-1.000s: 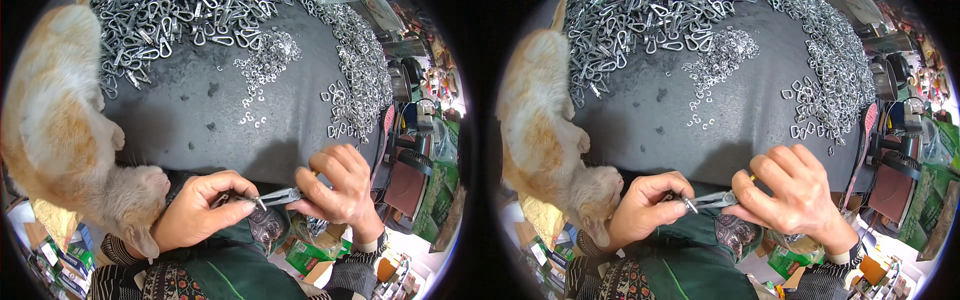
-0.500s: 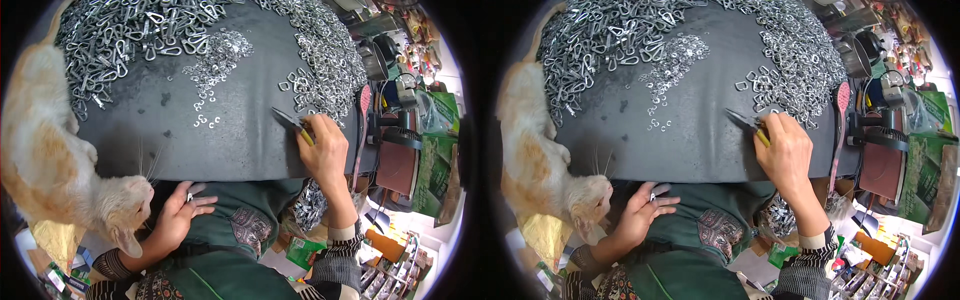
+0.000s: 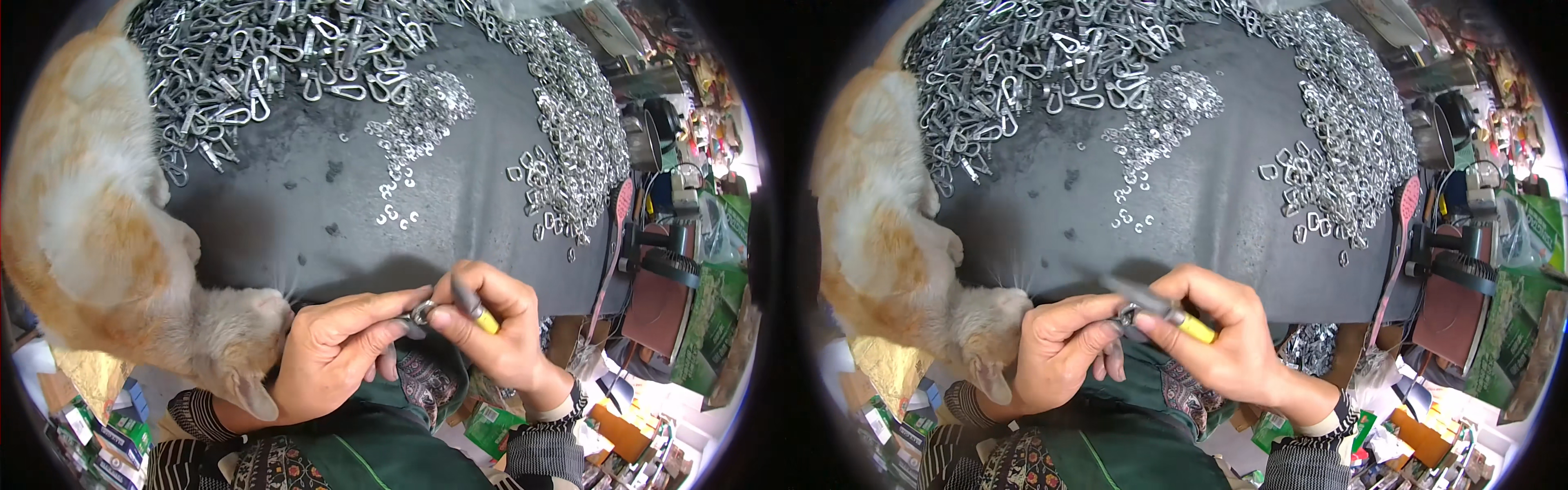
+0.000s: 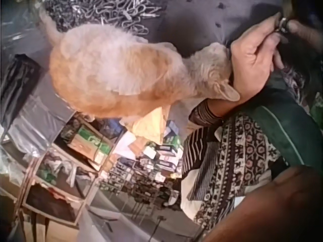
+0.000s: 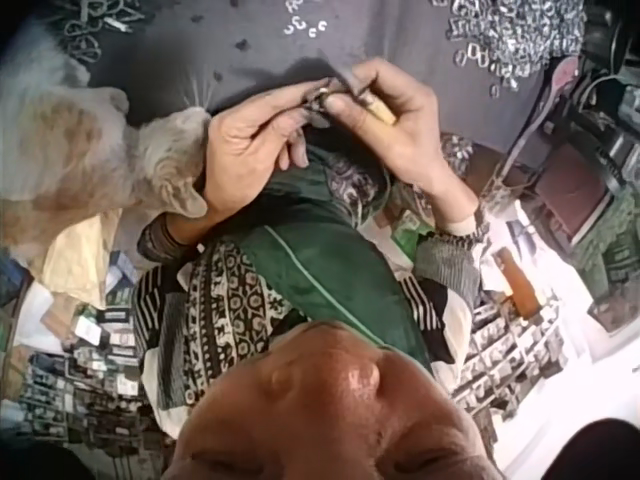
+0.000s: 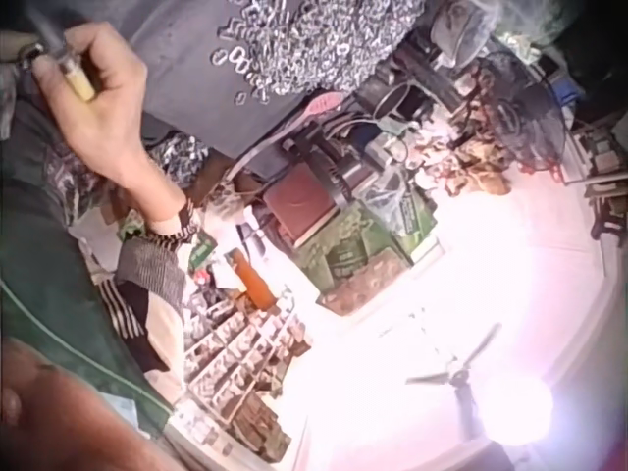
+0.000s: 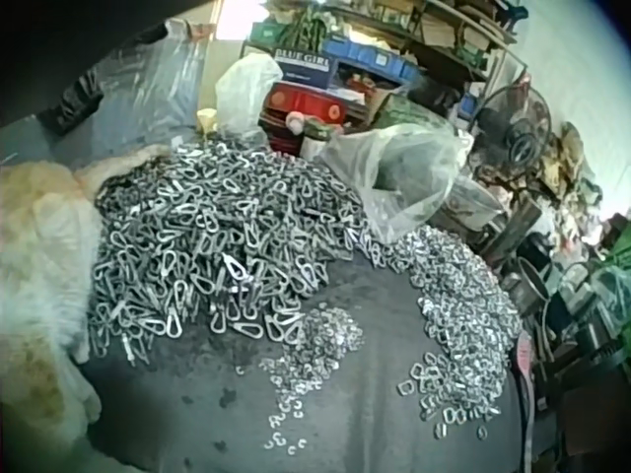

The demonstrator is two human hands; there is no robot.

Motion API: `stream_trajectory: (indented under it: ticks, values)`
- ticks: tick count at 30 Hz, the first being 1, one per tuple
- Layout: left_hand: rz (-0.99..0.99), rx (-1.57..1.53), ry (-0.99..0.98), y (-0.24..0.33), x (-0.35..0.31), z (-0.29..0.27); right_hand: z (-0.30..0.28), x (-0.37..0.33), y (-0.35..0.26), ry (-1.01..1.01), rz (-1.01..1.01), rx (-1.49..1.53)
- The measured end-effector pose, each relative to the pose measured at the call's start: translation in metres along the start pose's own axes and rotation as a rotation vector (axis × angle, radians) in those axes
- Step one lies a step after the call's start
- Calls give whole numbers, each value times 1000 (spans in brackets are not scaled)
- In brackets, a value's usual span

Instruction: The person assembles metal clips by holding clip components by hand and securing small metal rings onto them using pliers.

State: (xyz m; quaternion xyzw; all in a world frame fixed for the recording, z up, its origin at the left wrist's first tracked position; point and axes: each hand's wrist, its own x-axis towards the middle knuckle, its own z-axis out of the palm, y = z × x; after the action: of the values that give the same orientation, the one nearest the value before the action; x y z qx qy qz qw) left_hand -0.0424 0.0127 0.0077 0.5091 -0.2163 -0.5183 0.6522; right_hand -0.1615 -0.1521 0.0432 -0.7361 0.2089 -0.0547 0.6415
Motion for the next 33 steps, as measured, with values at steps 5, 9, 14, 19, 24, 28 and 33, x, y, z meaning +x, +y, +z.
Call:
stream_trajectory:
  ticks: [5,9,14,19,24,28,33]
  values:
    - [-4,-22,-49,10,-2,-16,2,15,-11,-72,-165,-95]
    - [82,-71,-40,11,-4,-16,3,22,-17,-16,-161,-136]
    - [-47,-132,53,13,-5,-17,6,28,-17,-45,-165,-202]
    - [-54,-150,60,10,-4,-19,11,30,-20,-95,-104,-213]
    - [-77,-157,108,4,-11,-25,1,53,-30,-162,-128,-454]
    - [-30,-75,112,1,-18,-38,-30,102,-29,42,-573,-1338]
    - [-17,-100,103,1,-24,-43,-36,145,-28,-66,-840,-1527]
